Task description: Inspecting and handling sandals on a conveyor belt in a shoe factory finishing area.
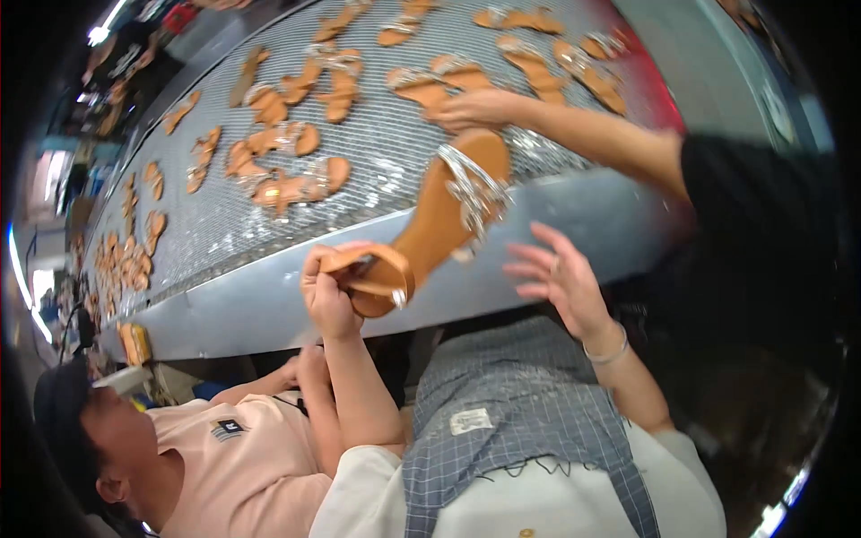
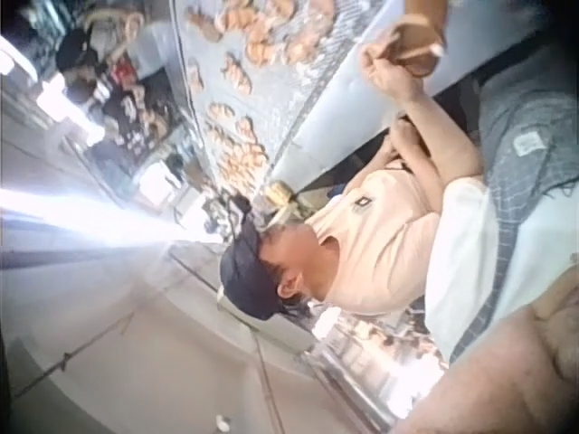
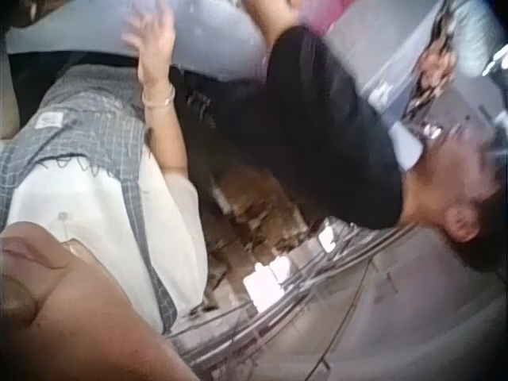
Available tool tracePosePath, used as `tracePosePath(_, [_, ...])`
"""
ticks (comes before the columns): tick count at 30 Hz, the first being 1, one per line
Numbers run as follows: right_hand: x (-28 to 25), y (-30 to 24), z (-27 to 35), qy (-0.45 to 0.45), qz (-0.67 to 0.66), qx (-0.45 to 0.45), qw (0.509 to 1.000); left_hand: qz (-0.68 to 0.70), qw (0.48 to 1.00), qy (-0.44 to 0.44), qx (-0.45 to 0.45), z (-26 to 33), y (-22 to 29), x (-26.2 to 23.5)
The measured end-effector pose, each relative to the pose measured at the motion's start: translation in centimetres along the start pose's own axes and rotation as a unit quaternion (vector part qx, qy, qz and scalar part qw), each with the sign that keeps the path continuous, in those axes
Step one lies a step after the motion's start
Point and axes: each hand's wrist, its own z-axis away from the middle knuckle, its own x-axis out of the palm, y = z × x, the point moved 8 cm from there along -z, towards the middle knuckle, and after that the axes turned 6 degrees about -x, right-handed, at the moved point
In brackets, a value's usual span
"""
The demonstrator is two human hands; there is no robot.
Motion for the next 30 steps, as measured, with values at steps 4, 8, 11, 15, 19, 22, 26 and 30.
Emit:
tracePosePath(4, [-2.6, -4.4, 4.3, 0.017, -0.044, -0.087, 0.995, 0.049, 0.986, -0.101, -0.122, 8.4, -5.5, 7.2])
tracePosePath(8, [-4.5, -5.0, 9.6, 0.015, 0.029, -0.095, 0.995, 0.123, 0.970, -0.071, -0.196, 14.2, -9.7, 8.1])
tracePosePath(11, [-6.1, -3.8, 12.3, 0.009, 0.048, -0.069, 0.996, 0.157, 0.954, -0.084, -0.241, 17.7, -11.6, 8.1])
tracePosePath(15, [-8.4, -1.6, 14.1, 0.051, 0.024, -0.051, 0.997, 0.198, 0.927, -0.048, -0.315, 21.7, -12.8, 9.0])
tracePosePath(19, [-9.5, -0.8, 14.4, 0.064, 0.010, -0.048, 0.997, 0.144, 0.906, 0.010, -0.398, 25.1, -15.3, 6.8])
tracePosePath(22, [-11.3, 0.8, 14.5, 0.090, -0.028, -0.021, 0.995, 0.037, 0.940, -0.009, -0.339, 25.4, -14.1, 7.8])
tracePosePath(26, [-13.1, 2.1, 15.2, 0.090, -0.067, -0.004, 0.994, -0.017, 0.945, -0.017, -0.326, 25.2, -12.9, 9.2])
tracePosePath(30, [-14.1, 3.2, 15.5, 0.099, -0.078, 0.018, 0.992, -0.031, 0.946, -0.017, -0.322, 25.3, -13.3, 9.1])
